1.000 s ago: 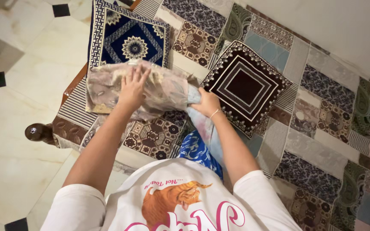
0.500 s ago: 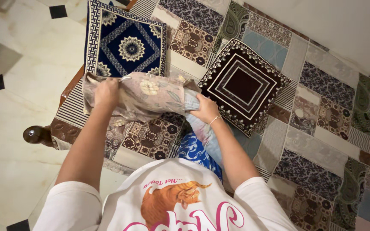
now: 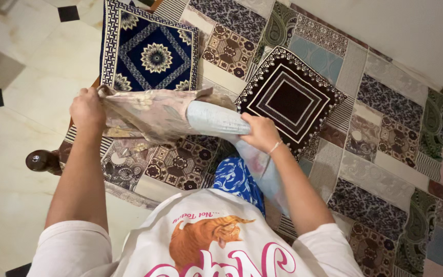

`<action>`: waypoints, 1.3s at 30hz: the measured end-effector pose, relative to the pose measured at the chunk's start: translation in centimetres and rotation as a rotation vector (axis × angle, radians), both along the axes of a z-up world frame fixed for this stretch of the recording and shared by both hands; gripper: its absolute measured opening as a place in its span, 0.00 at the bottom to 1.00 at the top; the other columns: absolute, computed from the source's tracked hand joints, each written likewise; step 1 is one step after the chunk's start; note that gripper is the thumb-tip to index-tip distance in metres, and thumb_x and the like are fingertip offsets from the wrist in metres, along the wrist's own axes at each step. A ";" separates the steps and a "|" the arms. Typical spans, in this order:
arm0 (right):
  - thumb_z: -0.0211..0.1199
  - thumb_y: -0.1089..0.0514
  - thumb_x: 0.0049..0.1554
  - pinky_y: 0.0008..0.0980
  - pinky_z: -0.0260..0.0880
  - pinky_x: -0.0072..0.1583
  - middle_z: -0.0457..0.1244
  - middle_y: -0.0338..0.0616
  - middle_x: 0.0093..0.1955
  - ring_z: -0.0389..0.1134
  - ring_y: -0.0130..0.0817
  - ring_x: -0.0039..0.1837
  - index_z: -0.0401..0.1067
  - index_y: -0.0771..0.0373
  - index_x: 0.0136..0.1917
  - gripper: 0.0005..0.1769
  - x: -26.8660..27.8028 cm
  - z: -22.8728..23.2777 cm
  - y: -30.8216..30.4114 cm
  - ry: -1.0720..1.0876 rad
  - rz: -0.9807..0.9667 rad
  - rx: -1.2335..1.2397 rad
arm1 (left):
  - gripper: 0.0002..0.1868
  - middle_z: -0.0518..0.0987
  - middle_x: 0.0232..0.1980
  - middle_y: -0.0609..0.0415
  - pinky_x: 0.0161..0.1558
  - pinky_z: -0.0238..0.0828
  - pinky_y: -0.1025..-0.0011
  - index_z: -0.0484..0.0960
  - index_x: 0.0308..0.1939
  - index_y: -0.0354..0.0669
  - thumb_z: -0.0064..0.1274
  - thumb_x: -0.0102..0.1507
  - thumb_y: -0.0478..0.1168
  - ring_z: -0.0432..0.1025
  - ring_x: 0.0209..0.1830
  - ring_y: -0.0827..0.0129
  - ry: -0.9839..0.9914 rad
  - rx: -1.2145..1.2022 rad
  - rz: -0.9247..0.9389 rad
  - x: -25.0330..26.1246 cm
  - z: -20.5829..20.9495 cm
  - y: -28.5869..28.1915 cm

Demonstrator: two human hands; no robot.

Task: The person folds a brown fabric cushion cover, smoothing it with their hands, and then handles a patterned fabric piece, turning and smoothing it.

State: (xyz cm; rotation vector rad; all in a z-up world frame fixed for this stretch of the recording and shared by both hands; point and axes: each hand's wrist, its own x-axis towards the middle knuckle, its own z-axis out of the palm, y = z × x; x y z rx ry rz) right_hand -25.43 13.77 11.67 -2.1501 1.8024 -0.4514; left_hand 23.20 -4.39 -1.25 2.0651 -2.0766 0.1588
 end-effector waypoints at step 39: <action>0.67 0.50 0.50 0.58 0.56 0.68 0.59 0.59 0.70 0.57 0.59 0.71 0.69 0.58 0.66 0.31 -13.3 -21.3 -7.9 0.471 -0.481 0.271 | 0.10 0.82 0.48 0.39 0.48 0.74 0.59 0.82 0.49 0.34 0.59 0.66 0.37 0.79 0.46 0.50 0.737 0.150 0.106 6.7 -10.1 10.0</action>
